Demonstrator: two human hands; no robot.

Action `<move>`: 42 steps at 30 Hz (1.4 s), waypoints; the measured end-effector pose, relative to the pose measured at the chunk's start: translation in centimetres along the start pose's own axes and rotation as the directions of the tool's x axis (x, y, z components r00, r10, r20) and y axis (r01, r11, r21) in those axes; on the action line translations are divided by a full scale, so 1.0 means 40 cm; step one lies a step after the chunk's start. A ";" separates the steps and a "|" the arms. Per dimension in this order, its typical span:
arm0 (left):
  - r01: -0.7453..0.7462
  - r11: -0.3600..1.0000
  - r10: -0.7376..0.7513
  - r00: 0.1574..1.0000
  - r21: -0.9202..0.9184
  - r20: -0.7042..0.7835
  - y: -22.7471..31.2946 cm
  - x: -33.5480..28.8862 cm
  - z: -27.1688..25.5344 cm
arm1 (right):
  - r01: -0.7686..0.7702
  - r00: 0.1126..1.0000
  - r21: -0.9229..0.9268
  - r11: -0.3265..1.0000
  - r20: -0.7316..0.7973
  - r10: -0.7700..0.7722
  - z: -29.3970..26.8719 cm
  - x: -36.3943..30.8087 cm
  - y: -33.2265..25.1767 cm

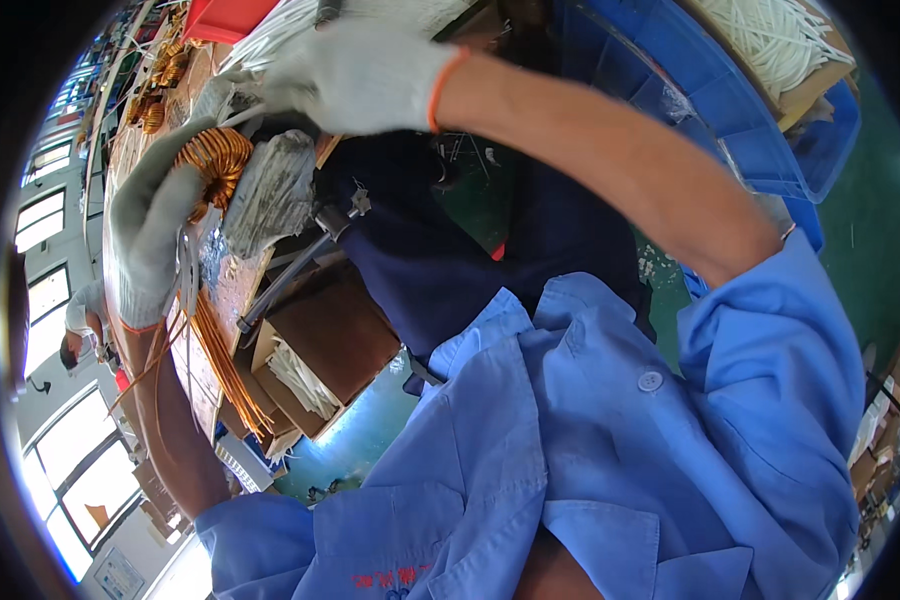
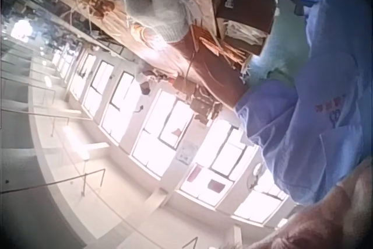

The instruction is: The person is winding or assembling copper coils for an electric motor stator at a workbench.

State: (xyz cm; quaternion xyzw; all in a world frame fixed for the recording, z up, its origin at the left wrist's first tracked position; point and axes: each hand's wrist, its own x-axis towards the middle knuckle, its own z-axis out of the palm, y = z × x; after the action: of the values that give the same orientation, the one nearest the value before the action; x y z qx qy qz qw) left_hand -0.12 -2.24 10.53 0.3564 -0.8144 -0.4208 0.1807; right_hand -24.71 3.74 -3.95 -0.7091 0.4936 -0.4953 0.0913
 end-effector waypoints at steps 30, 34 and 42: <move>-0.726 0.479 0.825 0.564 0.493 0.028 -0.152 -0.285 0.323 | -0.198 0.980 -0.117 0.973 -0.056 0.193 0.093 -0.294 -0.209; -0.364 0.658 0.585 0.799 0.659 -0.141 -0.276 -0.348 0.151 | -0.601 0.772 0.231 0.765 -0.081 0.630 0.193 -0.298 -0.285; 0.060 0.547 0.420 0.843 0.835 -0.335 -0.538 0.034 -0.130 | -0.201 0.874 -0.292 0.935 0.377 0.306 0.037 -0.230 -0.244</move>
State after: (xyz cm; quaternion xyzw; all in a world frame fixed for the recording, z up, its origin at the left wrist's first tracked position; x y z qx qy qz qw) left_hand 11.25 -14.54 -3.97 0.4050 -0.8711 0.1355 0.2424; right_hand -17.77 15.31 -4.28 -0.7324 0.6090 -0.2519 0.1710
